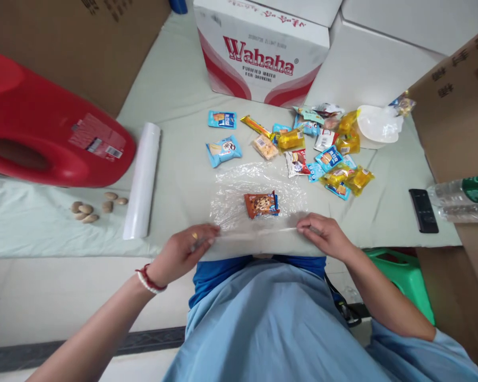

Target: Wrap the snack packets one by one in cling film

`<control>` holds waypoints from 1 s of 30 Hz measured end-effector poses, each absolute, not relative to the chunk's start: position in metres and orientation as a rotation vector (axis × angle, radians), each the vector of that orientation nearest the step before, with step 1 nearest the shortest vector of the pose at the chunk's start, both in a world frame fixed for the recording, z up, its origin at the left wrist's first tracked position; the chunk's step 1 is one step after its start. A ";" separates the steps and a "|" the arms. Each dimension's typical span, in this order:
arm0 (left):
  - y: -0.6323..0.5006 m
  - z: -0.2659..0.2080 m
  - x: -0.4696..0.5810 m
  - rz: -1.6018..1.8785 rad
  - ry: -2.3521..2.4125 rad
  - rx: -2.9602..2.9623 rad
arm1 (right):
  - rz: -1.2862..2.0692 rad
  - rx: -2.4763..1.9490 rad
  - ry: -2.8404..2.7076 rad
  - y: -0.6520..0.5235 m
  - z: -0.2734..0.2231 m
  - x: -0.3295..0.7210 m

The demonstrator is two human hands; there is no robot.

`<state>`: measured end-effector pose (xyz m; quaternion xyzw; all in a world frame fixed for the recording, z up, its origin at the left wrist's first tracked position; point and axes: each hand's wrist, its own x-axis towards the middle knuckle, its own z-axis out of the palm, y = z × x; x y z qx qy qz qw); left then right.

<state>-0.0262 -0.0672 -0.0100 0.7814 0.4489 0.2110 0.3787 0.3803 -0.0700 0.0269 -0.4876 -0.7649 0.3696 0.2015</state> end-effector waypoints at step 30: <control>-0.051 0.013 0.099 0.731 1.264 2.690 | 0.781 -1.913 -2.077 0.030 0.003 0.373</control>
